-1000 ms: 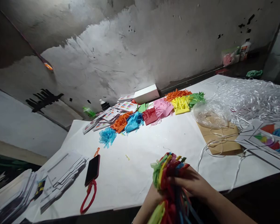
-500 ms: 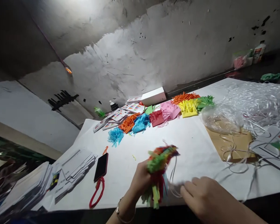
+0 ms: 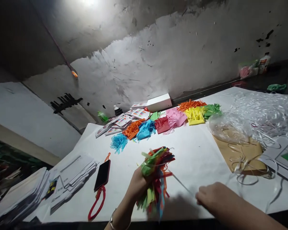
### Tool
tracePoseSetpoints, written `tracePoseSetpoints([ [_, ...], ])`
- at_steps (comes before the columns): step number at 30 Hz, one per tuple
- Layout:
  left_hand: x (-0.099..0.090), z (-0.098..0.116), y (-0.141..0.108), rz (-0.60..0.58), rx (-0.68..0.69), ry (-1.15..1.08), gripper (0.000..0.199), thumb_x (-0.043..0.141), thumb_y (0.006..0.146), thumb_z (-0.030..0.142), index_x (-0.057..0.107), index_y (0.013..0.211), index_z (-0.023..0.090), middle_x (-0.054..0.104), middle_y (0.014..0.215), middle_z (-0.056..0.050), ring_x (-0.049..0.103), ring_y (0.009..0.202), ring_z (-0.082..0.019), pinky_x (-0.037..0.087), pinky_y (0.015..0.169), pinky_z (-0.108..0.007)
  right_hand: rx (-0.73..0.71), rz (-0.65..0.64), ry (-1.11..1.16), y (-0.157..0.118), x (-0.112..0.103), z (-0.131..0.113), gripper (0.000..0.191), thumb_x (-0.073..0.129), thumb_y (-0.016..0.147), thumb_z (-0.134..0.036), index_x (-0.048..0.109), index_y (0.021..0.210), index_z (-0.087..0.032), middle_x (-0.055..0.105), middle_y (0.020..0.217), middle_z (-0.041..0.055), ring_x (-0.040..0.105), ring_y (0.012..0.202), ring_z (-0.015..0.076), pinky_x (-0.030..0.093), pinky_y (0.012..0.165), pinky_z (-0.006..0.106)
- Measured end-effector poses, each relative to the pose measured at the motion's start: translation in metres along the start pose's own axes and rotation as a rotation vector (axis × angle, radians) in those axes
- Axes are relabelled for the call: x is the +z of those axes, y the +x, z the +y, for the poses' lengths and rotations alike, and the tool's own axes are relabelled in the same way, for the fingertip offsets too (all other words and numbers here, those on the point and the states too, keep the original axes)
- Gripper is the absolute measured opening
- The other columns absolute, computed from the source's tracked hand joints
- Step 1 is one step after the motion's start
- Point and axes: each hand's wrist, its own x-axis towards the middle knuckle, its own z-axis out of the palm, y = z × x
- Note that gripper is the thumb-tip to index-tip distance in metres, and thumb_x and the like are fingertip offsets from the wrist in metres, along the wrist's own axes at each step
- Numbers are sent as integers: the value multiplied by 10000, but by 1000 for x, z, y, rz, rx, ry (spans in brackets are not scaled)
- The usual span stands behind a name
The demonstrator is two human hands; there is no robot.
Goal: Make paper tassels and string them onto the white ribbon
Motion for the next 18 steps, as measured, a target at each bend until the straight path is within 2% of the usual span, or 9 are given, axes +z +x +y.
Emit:
tracePoseSetpoints([
  [2,14,-11,5,-53,-51,170,352,546,902,229,681,1225,186,772,1124,-123,712,1025,-306,539,889,-401,-67,-49,-21,9,-14,-15,288,454,847,22,605,815,-221,669,704,-2,611,544,182,266,514,318],
  [5,40,-9,5,-299,42,228,203,678,741,138,746,922,199,781,867,-66,719,869,-294,527,851,-374,-117,-32,66,42,-39,-5,235,463,992,-131,668,902,-201,693,761,35,629,630,185,309,549,304],
  [8,39,0,3,-573,188,54,314,772,721,205,760,1030,260,797,964,3,725,873,-234,533,825,-280,-37,-42,155,60,-38,24,245,460,1020,-184,702,994,-207,753,874,26,697,757,160,430,650,241],
  [9,32,0,4,-557,191,-9,357,765,765,260,743,1121,266,794,1043,-2,726,906,-227,537,829,-270,-13,-53,167,59,-32,30,259,453,1022,-191,709,989,-205,763,879,27,705,756,162,441,648,234],
  [11,18,-5,9,-385,104,-14,357,654,882,312,701,1228,235,772,1153,-51,717,992,-245,538,874,-301,20,-90,169,51,-17,32,291,451,1003,-180,723,903,-191,759,796,39,692,662,182,421,584,249],
  [13,9,-14,15,-215,-28,124,302,614,879,265,722,1153,198,777,1099,-95,708,1016,-288,530,896,-358,19,-130,174,43,-9,25,274,490,967,-171,721,818,-174,737,713,55,658,569,201,379,538,272],
  [14,9,-17,17,-205,-68,191,248,644,831,234,746,1053,193,785,1023,-98,709,994,-306,528,889,-377,11,-143,188,42,-10,21,245,518,957,-180,718,816,-171,734,715,59,654,567,205,374,540,278],
  [15,11,-19,18,-237,-84,228,190,692,763,211,756,941,200,789,935,-82,713,950,-311,529,874,-380,3,-149,211,44,-12,20,215,541,959,-204,718,839,-174,739,743,58,665,599,205,386,557,276],
  [18,19,-19,17,-530,12,64,204,801,606,216,762,806,221,786,818,-18,718,815,-264,550,809,-322,20,-124,295,60,-26,27,265,455,1032,-246,709,985,-187,756,896,56,700,783,182,454,689,252],
])
